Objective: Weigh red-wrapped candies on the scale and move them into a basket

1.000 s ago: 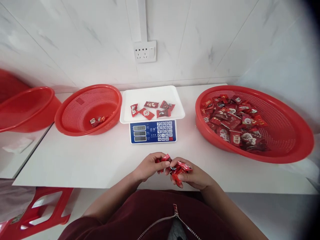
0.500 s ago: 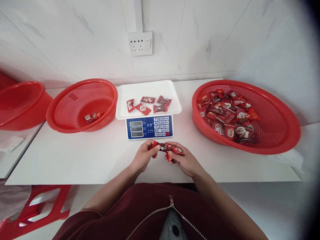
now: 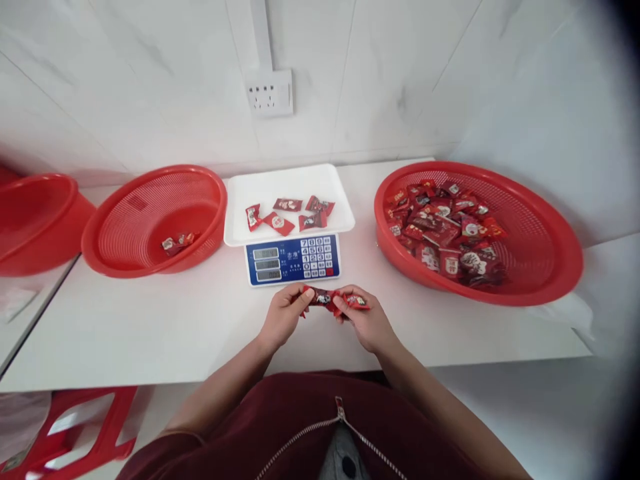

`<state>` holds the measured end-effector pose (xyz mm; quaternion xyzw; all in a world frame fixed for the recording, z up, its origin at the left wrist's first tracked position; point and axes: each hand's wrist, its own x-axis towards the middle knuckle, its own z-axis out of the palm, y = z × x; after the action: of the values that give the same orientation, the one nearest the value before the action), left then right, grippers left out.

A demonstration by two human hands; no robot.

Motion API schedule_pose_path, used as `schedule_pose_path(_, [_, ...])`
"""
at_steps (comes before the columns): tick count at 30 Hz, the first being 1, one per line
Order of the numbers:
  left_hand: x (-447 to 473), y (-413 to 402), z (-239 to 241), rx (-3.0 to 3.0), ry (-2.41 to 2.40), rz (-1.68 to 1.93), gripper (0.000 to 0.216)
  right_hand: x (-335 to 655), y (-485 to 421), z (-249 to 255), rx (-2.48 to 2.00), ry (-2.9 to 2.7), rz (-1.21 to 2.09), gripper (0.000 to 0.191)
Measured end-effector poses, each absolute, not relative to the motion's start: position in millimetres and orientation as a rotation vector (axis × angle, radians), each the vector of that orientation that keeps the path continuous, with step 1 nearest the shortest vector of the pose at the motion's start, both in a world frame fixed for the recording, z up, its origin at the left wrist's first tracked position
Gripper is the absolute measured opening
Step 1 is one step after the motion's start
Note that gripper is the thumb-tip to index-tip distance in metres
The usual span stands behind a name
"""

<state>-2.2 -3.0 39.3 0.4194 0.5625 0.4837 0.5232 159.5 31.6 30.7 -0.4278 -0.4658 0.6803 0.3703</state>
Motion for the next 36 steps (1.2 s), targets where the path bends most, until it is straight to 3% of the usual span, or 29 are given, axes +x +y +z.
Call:
schedule_pose_path(7, [-37.8,43.8,92.5,1.266,1.46,1.329,0.029,169.8,37.0,35.7,-0.975,-1.226,2.016,0.008])
schedule_pose_path(10, [-59.1,79.1,117.4,1.41,1.61,1.418,0.021,172.3,34.0,33.3,-0.98,-1.2,2.076,0.007])
schedule_pose_path(12, [-67.1,91.9,124.1,1.474,1.782,1.459,0.033,172.9,31.1,32.1,-0.985,-1.195,2.093,0.007])
schedule_pose_path(14, [-66.4,87.4,121.3,1.502,1.878,1.471,0.044,174.0,28.9,31.4,-0.983,-1.202,2.089,0.007])
schedule_pose_path(16, [-56.9,66.4,110.8,1.546,1.815,1.396,0.035,175.6,27.5,31.0,-0.986,-1.221,2.077,0.008])
schedule_pose_path(19, [-33.1,22.1,89.1,1.69,1.553,1.068,0.025,176.2,26.0,29.9,-1.007,-1.279,2.07,0.007])
schedule_pose_path(22, [-10.9,-10.2,73.5,1.788,1.427,0.82,0.031,170.5,24.0,28.6,-0.99,-1.395,2.102,0.003])
schedule_pose_path(25, [-0.4,-21.5,66.6,1.916,1.352,0.698,0.036,159.9,22.3,26.6,-0.938,-1.508,2.108,0.012])
schedule_pose_path(31, [-2.8,-22.3,57.0,2.03,1.378,0.533,0.034,148.0,23.2,21.0,-0.935,-1.65,1.991,0.018])
schedule_pose_path(36, [-2.3,-21.6,51.0,1.999,1.334,0.602,0.026,151.0,23.7,17.7,-0.959,-1.662,2.012,0.019])
